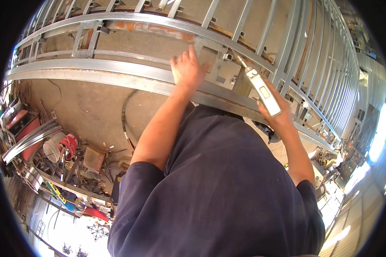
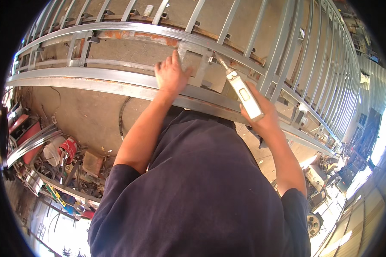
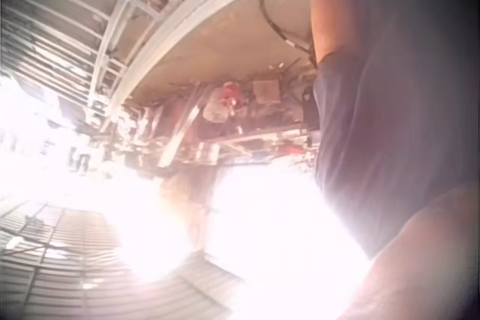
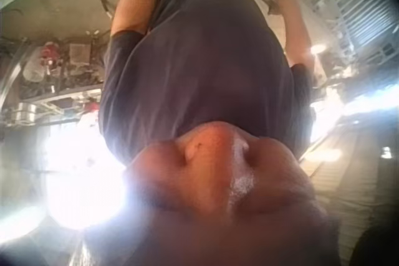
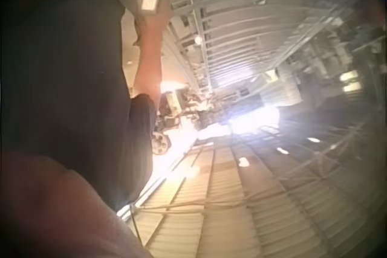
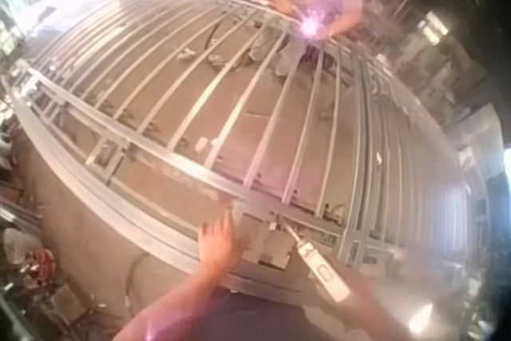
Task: The person welds joints on a large metal frame using a handheld welding torch. They move along the frame, positioning the torch at intersections and applying welds to secure the structure.
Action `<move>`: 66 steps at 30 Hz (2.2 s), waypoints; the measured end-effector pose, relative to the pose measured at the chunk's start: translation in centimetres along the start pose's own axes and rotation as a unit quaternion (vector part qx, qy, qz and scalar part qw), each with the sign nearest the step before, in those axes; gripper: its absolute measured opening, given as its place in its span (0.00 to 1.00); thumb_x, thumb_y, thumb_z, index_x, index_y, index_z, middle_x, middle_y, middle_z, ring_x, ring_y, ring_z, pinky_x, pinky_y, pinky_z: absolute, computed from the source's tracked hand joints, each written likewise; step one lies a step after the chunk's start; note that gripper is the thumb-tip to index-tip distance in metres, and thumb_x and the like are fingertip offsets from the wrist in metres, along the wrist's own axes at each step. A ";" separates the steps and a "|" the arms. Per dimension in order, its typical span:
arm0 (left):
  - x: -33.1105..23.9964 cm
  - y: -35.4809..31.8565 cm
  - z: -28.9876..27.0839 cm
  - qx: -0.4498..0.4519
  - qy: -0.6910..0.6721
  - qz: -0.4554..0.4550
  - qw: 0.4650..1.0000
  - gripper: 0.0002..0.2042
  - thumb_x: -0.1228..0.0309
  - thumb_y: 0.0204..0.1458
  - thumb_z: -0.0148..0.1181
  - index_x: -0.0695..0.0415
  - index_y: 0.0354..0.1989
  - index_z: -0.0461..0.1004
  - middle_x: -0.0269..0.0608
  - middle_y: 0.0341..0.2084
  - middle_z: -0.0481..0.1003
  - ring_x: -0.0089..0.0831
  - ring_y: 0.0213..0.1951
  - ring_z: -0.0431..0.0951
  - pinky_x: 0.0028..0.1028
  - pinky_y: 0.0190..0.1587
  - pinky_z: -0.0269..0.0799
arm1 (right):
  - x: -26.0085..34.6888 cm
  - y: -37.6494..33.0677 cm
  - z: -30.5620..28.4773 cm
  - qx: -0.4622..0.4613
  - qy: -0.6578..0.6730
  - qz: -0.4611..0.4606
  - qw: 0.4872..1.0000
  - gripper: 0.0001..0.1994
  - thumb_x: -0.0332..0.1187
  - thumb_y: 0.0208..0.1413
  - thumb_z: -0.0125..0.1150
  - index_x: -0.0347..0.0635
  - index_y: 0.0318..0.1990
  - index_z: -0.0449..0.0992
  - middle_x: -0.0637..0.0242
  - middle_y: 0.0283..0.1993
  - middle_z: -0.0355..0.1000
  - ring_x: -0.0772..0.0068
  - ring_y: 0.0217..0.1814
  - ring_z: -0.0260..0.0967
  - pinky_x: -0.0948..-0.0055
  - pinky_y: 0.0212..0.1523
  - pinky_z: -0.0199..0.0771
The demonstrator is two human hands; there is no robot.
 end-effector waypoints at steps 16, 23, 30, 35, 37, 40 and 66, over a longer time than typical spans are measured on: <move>4.3 2.5 -2.6 0.152 0.081 0.115 0.978 0.25 0.44 0.65 0.51 0.55 0.41 0.81 0.49 0.32 0.83 0.48 0.45 0.81 0.47 0.62 0.62 | -1.1 5.4 -11.1 0.227 0.106 0.064 0.966 0.37 0.41 0.50 0.77 0.41 0.67 0.73 0.56 0.54 0.81 0.69 0.55 0.77 0.66 0.62 0.72; 4.3 2.1 -3.2 0.150 0.034 0.082 0.985 0.27 0.43 0.65 0.52 0.52 0.60 0.75 0.46 0.40 0.84 0.43 0.54 0.79 0.49 0.71 0.53 | -6.0 11.6 -5.6 0.340 0.157 0.082 0.924 0.37 0.44 0.48 0.78 0.35 0.64 0.74 0.54 0.57 0.80 0.62 0.57 0.77 0.66 0.62 0.72; 5.8 -2.6 -4.6 -0.234 0.026 -0.079 0.969 0.29 0.54 0.58 0.65 0.57 0.65 0.71 0.53 0.63 0.71 0.55 0.66 0.67 0.50 0.69 0.58 | -7.2 14.0 -3.5 0.427 0.226 0.110 0.869 0.32 0.36 0.50 0.74 0.39 0.64 0.74 0.66 0.46 0.79 0.74 0.41 0.75 0.68 0.45 0.78; 8.5 -7.3 -0.9 -0.321 -0.085 -0.397 0.856 0.42 0.48 0.65 0.55 0.63 0.78 0.46 0.63 0.71 0.57 0.61 0.71 0.58 0.49 0.73 0.57 | -7.9 15.0 -2.8 0.445 0.273 0.108 0.846 0.29 0.34 0.51 0.74 0.38 0.61 0.74 0.69 0.39 0.76 0.77 0.34 0.71 0.71 0.36 0.76; 7.0 -7.2 0.2 -0.312 -0.203 -0.454 0.810 0.43 0.49 0.68 0.48 0.65 0.79 0.36 0.65 0.74 0.50 0.60 0.74 0.55 0.46 0.75 0.55 | -8.2 15.4 -2.5 0.454 0.274 0.111 0.841 0.28 0.34 0.52 0.74 0.37 0.61 0.74 0.69 0.38 0.75 0.77 0.34 0.70 0.71 0.35 0.76; 6.0 -6.1 2.2 -0.374 -0.344 -0.427 0.748 0.40 0.54 0.70 0.42 0.66 0.79 0.30 0.65 0.78 0.39 0.57 0.76 0.50 0.43 0.76 0.54 | -8.5 15.6 -2.4 0.454 0.269 0.118 0.841 0.28 0.34 0.53 0.74 0.37 0.61 0.73 0.69 0.37 0.74 0.77 0.33 0.70 0.71 0.35 0.75; 4.6 -5.8 1.4 -0.390 -0.349 -0.442 0.729 0.39 0.54 0.71 0.39 0.71 0.78 0.34 0.67 0.77 0.42 0.53 0.77 0.51 0.37 0.77 0.51 | -8.9 15.6 -2.4 0.458 0.242 0.132 0.845 0.24 0.32 0.55 0.74 0.37 0.59 0.75 0.70 0.37 0.75 0.78 0.34 0.71 0.72 0.35 0.74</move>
Point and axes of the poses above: each hand's wrist, its own y-axis towards the middle knuckle, its own z-axis out of the palm, x = y × z, the point moved 2 cm from there along y, towards the middle knuckle
